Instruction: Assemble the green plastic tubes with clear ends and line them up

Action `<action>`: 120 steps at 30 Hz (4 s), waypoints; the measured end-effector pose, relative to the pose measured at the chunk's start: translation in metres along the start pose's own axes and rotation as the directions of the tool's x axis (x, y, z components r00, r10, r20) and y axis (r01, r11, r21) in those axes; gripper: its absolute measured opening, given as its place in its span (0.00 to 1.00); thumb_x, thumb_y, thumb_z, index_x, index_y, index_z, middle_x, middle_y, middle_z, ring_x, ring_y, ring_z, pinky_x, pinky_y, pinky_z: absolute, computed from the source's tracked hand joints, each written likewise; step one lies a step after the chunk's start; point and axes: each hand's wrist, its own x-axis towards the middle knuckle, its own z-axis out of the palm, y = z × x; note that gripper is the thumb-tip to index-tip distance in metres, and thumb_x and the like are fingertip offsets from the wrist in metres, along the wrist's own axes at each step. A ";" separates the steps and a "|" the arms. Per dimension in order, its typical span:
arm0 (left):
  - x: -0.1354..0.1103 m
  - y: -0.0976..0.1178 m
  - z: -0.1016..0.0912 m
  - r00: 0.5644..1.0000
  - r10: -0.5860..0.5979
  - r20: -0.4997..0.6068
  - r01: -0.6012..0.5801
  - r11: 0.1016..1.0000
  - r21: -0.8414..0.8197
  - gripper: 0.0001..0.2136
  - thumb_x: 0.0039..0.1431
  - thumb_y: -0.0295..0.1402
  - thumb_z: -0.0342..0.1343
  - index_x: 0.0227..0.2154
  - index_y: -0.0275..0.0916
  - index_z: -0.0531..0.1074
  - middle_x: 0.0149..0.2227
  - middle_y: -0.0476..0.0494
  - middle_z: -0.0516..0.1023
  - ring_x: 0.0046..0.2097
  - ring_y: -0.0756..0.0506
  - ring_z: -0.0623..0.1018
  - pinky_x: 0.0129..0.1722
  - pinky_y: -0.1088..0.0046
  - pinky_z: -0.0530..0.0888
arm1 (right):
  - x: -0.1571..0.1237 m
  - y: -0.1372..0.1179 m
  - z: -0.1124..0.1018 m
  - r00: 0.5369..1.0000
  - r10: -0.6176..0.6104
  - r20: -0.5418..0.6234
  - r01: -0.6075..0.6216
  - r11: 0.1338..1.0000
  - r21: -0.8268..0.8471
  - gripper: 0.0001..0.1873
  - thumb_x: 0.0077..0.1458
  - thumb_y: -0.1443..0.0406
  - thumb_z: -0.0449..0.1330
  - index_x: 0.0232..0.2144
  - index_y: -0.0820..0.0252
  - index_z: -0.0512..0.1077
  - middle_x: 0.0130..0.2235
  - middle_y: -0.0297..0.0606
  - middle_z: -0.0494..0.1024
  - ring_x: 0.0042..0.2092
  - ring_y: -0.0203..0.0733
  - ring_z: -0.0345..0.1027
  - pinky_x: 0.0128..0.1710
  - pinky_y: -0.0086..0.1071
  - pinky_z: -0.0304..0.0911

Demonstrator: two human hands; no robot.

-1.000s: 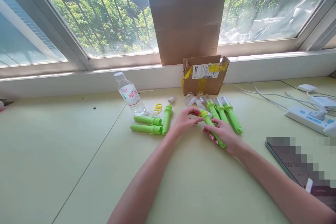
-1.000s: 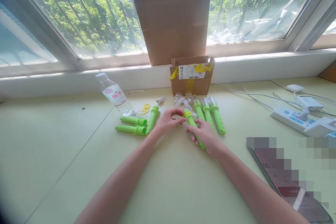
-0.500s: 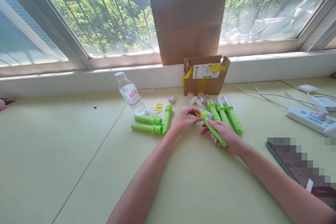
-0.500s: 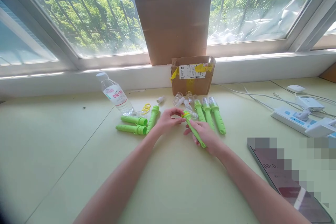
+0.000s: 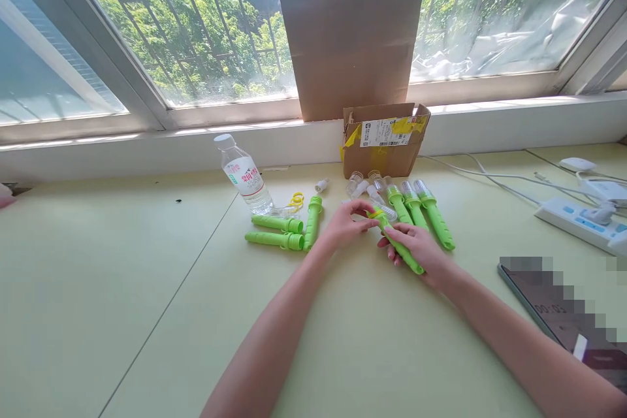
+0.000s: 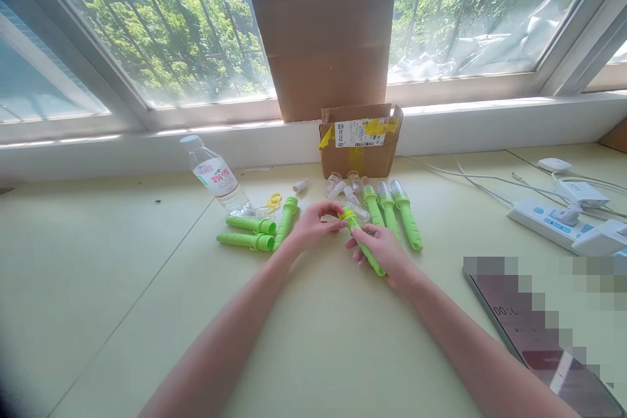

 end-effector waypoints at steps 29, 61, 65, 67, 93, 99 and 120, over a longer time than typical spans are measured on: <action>0.001 -0.003 -0.001 0.997 0.078 -0.024 -0.075 0.990 0.122 0.14 0.46 0.41 0.64 0.32 0.37 0.71 0.36 0.44 0.74 0.41 0.46 0.73 0.34 0.72 0.69 | 0.006 0.007 -0.006 0.997 0.014 0.071 -0.016 0.999 0.030 0.16 0.55 0.54 0.60 0.37 0.61 0.73 0.34 0.41 0.77 0.27 0.33 0.67 0.24 0.26 0.65; 0.001 -0.001 0.001 0.995 0.095 -0.032 -0.091 0.989 0.121 0.15 0.44 0.39 0.66 0.34 0.38 0.73 0.39 0.43 0.76 0.44 0.43 0.73 0.37 0.71 0.70 | 0.004 0.004 -0.004 0.997 0.070 0.022 -0.070 0.997 0.014 0.15 0.50 0.53 0.63 0.33 0.58 0.69 0.25 0.34 0.74 0.16 0.26 0.52 0.11 0.22 0.45; 0.001 -0.002 0.001 0.996 0.085 -0.028 -0.082 0.992 0.095 0.14 0.45 0.38 0.65 0.33 0.37 0.73 0.38 0.42 0.76 0.44 0.43 0.74 0.35 0.71 0.70 | 0.002 0.004 -0.003 0.999 0.053 -0.007 -0.053 0.998 0.025 0.15 0.47 0.56 0.65 0.33 0.56 0.66 0.27 0.35 0.76 0.17 0.28 0.55 0.12 0.23 0.46; 0.001 -0.002 0.000 0.996 0.086 -0.039 -0.082 0.993 0.089 0.14 0.44 0.39 0.65 0.31 0.36 0.73 0.36 0.43 0.75 0.42 0.44 0.74 0.35 0.71 0.70 | 0.002 0.003 -0.003 0.999 0.037 -0.017 -0.037 0.999 0.040 0.16 0.47 0.55 0.65 0.31 0.57 0.66 0.29 0.37 0.77 0.18 0.29 0.58 0.12 0.23 0.49; 0.000 0.001 0.001 0.995 0.085 -0.051 -0.080 0.992 0.097 0.16 0.45 0.42 0.65 0.32 0.36 0.73 0.35 0.44 0.75 0.39 0.46 0.74 0.35 0.71 0.71 | 0.005 0.004 -0.004 0.997 0.054 0.051 -0.058 0.994 0.097 0.15 0.52 0.54 0.62 0.34 0.60 0.72 0.31 0.39 0.76 0.22 0.32 0.64 0.19 0.26 0.62; -0.001 -0.001 -0.001 0.994 0.103 0.031 -0.106 0.986 0.127 0.18 0.42 0.36 0.67 0.37 0.39 0.72 0.41 0.44 0.75 0.46 0.43 0.72 0.36 0.72 0.71 | 0.005 0.003 -0.004 0.991 0.120 0.056 -0.125 0.988 0.095 0.17 0.55 0.51 0.57 0.32 0.59 0.71 0.24 0.33 0.70 0.19 0.29 0.58 0.13 0.23 0.54; 0.000 0.003 -0.003 0.996 0.089 0.020 -0.091 0.986 0.136 0.13 0.46 0.37 0.64 0.35 0.38 0.72 0.39 0.43 0.74 0.45 0.43 0.72 0.35 0.72 0.70 | 0.005 0.005 -0.005 0.995 0.064 0.072 -0.069 0.996 0.062 0.18 0.55 0.51 0.57 0.34 0.61 0.72 0.27 0.35 0.72 0.23 0.31 0.62 0.18 0.24 0.58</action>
